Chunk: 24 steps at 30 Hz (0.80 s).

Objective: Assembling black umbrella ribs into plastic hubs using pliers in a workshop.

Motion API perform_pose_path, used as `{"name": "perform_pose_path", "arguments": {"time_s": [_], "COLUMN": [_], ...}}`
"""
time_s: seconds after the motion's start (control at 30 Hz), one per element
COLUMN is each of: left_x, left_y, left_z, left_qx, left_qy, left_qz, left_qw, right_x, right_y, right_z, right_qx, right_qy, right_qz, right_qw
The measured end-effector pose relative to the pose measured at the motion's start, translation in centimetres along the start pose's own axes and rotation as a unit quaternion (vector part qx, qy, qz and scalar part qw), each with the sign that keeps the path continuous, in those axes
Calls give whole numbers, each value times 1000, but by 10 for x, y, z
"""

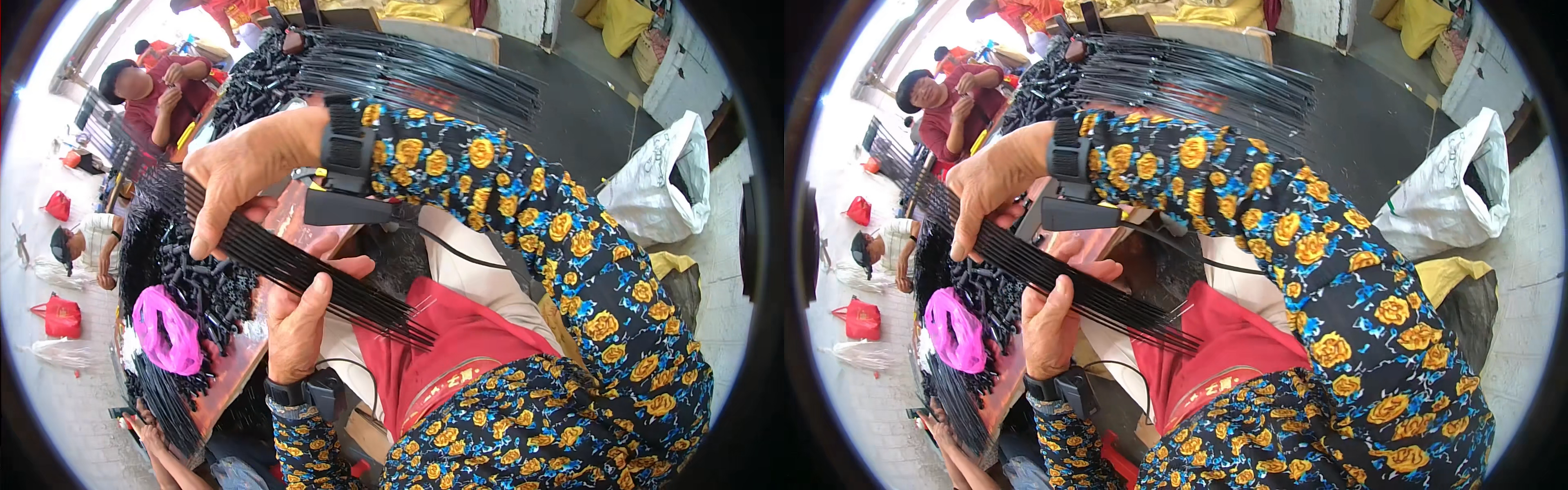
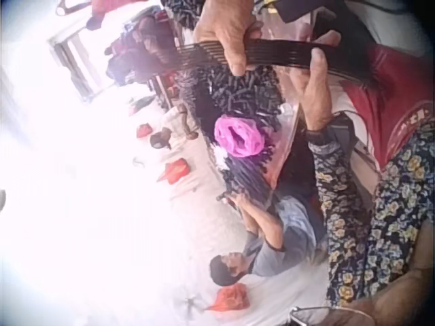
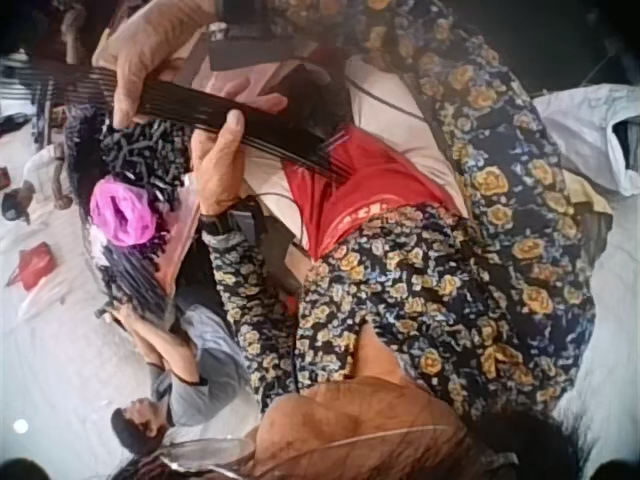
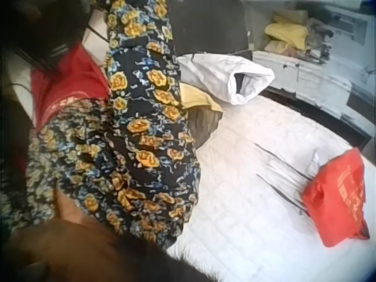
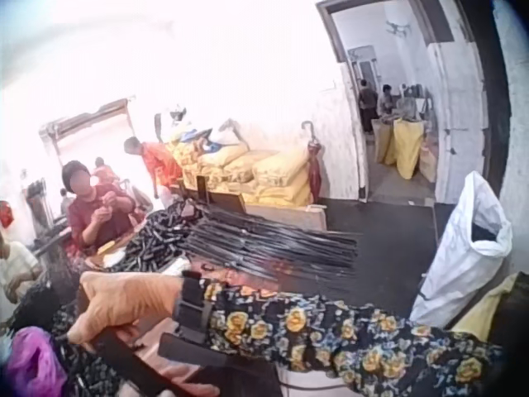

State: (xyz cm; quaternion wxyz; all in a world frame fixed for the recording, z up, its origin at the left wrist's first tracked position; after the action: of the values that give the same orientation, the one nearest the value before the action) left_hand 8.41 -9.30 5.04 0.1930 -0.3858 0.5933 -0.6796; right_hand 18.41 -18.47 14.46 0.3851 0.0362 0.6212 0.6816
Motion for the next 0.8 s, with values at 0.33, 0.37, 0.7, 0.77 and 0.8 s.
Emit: {"name": "perform_pose_path", "arguments": {"time_s": [0.33, 0.37, 0.7, 0.77, 0.8], "left_x": [-36, -49, -87, -76, -73], "left_y": [15, 14, 12, 19, 22], "left_z": [-23, -29, -34, -27, -25], "left_qx": [-1, 13, 142, 147, 154], "left_qy": [-212, -225, -236, -236, -242], "left_qz": [-110, -139, -391, -396, -400], "left_qw": [971, 964, 878, 875, 871], "right_x": [5, 10, 135, 167, 171], "right_y": [-72, -77, -116, -126, -118], "right_z": [-28, -47, -141, -120, -108], "right_qx": [66, 45, -46, 41, 40], "right_qy": [-219, -217, -302, -277, -277], "right_qz": [-11, -19, -25, -44, -46], "right_qw": [973, 975, 952, 959, 959]}}
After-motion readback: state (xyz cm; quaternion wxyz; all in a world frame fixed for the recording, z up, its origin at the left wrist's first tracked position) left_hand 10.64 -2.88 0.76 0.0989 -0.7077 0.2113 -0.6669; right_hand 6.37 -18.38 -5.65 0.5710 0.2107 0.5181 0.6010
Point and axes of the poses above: each hand's wrist, its own z-axis towards the middle knuckle, its own x-axis out of the palm, y = z × x, the point moved 5 cm from there along z, towards the middle knuckle, and after that the axes turned 4 degrees about -z, right-handed, at the moved point
